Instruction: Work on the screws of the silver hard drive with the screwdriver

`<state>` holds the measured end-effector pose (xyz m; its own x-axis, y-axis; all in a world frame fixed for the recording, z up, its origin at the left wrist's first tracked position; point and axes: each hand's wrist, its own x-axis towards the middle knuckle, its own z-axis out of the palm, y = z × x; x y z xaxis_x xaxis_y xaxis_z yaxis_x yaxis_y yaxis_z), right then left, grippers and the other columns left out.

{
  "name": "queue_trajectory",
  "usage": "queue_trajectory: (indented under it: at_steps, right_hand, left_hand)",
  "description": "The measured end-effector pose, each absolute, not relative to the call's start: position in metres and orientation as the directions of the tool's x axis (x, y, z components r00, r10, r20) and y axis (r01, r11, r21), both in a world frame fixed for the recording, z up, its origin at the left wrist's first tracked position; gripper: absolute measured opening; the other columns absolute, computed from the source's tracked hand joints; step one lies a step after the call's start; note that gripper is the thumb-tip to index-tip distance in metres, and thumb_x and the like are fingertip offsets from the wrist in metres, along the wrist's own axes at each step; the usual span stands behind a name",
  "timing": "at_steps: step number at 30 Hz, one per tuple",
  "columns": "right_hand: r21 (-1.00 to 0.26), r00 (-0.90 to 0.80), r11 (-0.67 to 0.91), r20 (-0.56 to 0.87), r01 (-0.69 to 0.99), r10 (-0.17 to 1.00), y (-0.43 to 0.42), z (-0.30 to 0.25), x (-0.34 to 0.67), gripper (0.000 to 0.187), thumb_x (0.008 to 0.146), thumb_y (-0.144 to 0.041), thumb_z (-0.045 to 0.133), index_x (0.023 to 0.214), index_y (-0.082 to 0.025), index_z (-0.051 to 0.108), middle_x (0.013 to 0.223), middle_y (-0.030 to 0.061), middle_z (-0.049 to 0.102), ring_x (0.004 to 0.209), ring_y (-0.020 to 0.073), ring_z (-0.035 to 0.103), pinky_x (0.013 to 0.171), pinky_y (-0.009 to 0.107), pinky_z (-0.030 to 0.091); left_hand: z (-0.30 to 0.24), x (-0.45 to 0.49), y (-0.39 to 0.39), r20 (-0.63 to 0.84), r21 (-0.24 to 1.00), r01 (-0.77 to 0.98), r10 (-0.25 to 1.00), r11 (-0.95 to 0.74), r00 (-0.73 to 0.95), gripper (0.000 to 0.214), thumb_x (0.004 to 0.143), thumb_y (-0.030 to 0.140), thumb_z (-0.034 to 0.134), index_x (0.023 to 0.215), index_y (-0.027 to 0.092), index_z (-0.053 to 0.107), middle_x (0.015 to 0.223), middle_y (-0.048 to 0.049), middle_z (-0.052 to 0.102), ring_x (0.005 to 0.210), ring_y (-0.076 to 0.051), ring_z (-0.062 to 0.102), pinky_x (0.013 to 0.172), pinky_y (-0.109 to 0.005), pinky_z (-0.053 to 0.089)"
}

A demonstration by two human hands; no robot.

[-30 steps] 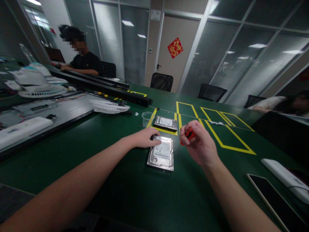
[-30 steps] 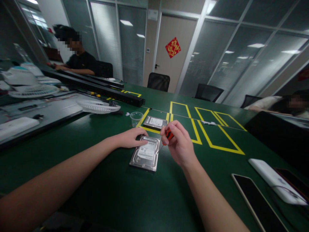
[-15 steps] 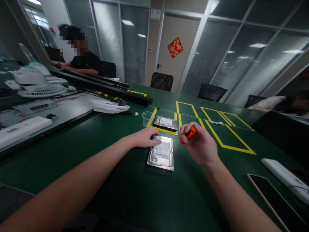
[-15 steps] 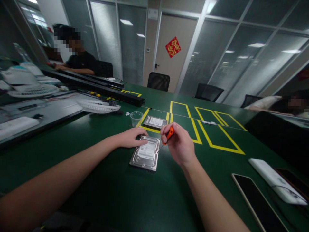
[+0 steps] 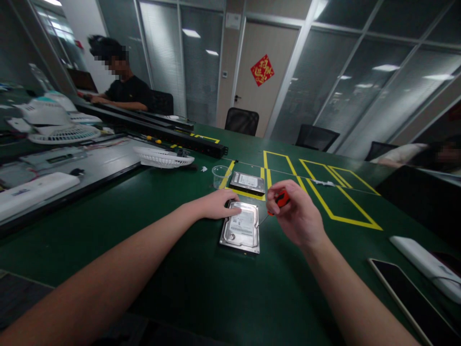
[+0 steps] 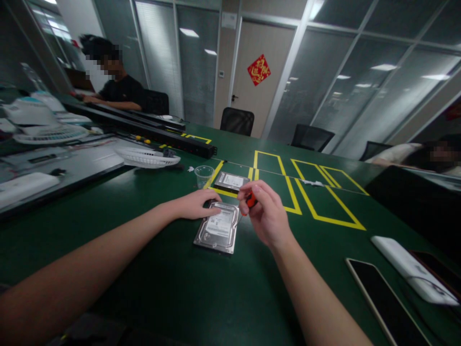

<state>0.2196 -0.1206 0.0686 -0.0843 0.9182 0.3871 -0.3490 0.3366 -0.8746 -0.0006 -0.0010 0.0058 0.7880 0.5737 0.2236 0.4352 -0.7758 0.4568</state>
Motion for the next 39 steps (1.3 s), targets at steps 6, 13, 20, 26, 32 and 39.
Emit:
queue_trajectory:
  at_steps: [6, 13, 20, 26, 32, 39]
  right_hand:
    - [-0.878, -0.066, 0.369, 0.406, -0.305, 0.911, -0.1198, 0.0684, 0.2200, 0.023, 0.097, -0.030, 0.061, 0.081, -0.018, 0.072, 0.083, 0.0053, 0.065, 0.066, 0.0147, 0.054, 0.060, 0.031, 0.039]
    - [-0.868, -0.063, 0.335, 0.383, -0.367, 0.922, -0.1198, 0.0695, 0.2183, 0.018, 0.097, -0.029, 0.061, 0.081, -0.022, 0.063, 0.084, 0.0021, 0.067, 0.056, 0.0110, 0.047, 0.057, 0.030, 0.035]
    - [-0.873, -0.063, 0.318, 0.365, -0.369, 0.929, -0.1188, 0.0714, 0.2217, 0.041, 0.099, -0.041, 0.044, 0.083, -0.020, 0.075, 0.073, 0.0051, 0.061, 0.057, 0.0142, 0.046, 0.058, 0.032, 0.035]
    - [-0.878, -0.065, 0.328, 0.371, -0.349, 0.926, -0.1216, 0.0731, 0.2182, 0.031, 0.096, -0.035, 0.054, 0.076, -0.019, 0.069, 0.081, 0.0053, 0.062, 0.065, 0.0156, 0.053, 0.062, 0.032, 0.039]
    - [-0.883, -0.053, 0.333, 0.370, -0.332, 0.927, -0.1220, 0.0715, 0.2173, 0.018, 0.094, -0.032, 0.063, 0.079, -0.022, 0.060, 0.086, 0.0030, 0.065, 0.062, 0.0141, 0.053, 0.061, 0.031, 0.038]
    - [-0.887, -0.053, 0.340, 0.374, -0.314, 0.926, -0.1217, 0.0716, 0.2167, 0.019, 0.097, -0.037, 0.059, 0.089, -0.024, 0.068, 0.080, 0.0024, 0.062, 0.059, 0.0136, 0.045, 0.058, 0.031, 0.034]
  left_hand:
    - [0.0064, -0.0008, -0.0011, 0.223, 0.464, 0.434, 0.576, -0.773, 0.787, 0.037, 0.096, 0.050, 0.061, 0.117, 0.020, 0.068, 0.117, -0.0091, 0.070, 0.107, -0.026, 0.064, 0.092, -0.037, 0.047]
    - [0.0070, -0.0006, -0.0018, 0.222, 0.463, 0.436, 0.577, -0.772, 0.786, 0.037, 0.096, 0.049, 0.061, 0.117, 0.020, 0.068, 0.117, -0.0094, 0.070, 0.107, -0.026, 0.064, 0.092, -0.037, 0.047]
    - [0.0037, -0.0006, -0.0003, 0.242, 0.454, 0.427, 0.569, -0.782, 0.786, 0.037, 0.096, 0.050, 0.061, 0.116, 0.020, 0.068, 0.116, -0.0091, 0.070, 0.106, -0.026, 0.064, 0.092, -0.036, 0.047]
    - [0.0021, -0.0010, 0.0011, 0.245, 0.452, 0.423, 0.565, -0.785, 0.788, 0.038, 0.096, 0.051, 0.061, 0.117, 0.020, 0.068, 0.117, -0.0095, 0.070, 0.107, -0.026, 0.064, 0.093, -0.037, 0.047]
    - [0.0045, -0.0005, -0.0006, 0.239, 0.454, 0.428, 0.569, -0.782, 0.787, 0.038, 0.096, 0.051, 0.061, 0.116, 0.019, 0.068, 0.117, -0.0098, 0.070, 0.106, -0.026, 0.064, 0.092, -0.037, 0.048]
    - [0.0051, -0.0009, -0.0010, 0.227, 0.459, 0.435, 0.576, -0.774, 0.785, 0.038, 0.096, 0.051, 0.061, 0.118, 0.021, 0.067, 0.119, -0.0093, 0.070, 0.107, -0.026, 0.064, 0.091, -0.037, 0.047]
